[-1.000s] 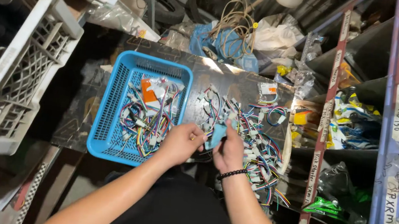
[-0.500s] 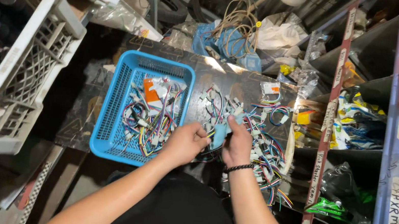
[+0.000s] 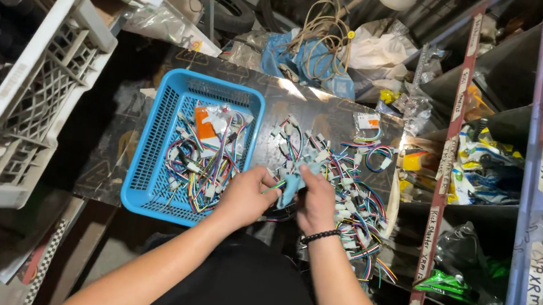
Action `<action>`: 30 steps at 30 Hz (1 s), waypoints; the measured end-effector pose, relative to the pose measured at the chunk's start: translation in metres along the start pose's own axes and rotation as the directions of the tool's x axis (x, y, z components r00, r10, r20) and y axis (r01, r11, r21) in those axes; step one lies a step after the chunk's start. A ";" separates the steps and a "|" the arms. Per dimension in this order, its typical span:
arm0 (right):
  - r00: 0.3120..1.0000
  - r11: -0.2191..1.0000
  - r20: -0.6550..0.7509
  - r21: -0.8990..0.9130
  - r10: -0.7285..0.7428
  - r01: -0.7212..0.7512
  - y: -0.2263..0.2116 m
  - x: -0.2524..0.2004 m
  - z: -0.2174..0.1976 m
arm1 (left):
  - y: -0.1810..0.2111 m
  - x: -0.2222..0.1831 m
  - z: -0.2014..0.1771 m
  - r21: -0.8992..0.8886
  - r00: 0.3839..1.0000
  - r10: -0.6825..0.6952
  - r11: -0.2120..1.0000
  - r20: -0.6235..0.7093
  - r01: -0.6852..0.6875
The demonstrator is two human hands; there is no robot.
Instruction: Cleaning and inspecting electrical wiring harnesses using a cloth.
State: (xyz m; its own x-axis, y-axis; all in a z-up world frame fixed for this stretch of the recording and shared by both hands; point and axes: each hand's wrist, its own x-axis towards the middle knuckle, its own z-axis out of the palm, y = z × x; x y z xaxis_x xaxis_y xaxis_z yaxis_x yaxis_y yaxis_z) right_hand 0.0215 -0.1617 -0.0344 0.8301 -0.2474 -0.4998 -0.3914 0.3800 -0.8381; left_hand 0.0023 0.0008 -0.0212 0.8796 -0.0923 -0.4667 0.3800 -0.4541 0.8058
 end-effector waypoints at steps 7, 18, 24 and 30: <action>0.991 0.998 0.129 -0.051 0.026 -0.020 0.015 -0.017 0.007 | -0.002 0.002 -0.001 0.000 1.000 -0.005 1.000 -0.026 0.004; 0.990 1.000 -0.142 -0.015 0.022 -0.024 -0.018 -0.031 0.023 | -0.005 -0.006 -0.003 -0.110 1.000 -0.003 0.994 -0.029 0.000; 0.990 0.990 -0.089 -0.069 0.113 -0.119 -0.019 -0.041 0.040 | -0.015 -0.001 -0.005 -0.124 0.996 -0.020 0.992 -0.084 0.009; 0.984 0.989 -0.114 -0.042 0.138 -0.143 -0.001 -0.027 0.041 | -0.028 -0.001 -0.009 -0.136 0.989 -0.039 0.990 -0.143 0.019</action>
State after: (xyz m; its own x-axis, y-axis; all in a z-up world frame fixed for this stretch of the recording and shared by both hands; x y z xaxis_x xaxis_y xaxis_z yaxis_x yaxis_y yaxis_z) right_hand 0.0157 -0.1192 -0.0117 0.7173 -0.2931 -0.6322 -0.5226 0.3738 -0.7663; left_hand -0.0069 0.0218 -0.0403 0.8959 0.0528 -0.4411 0.4325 -0.3308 0.8388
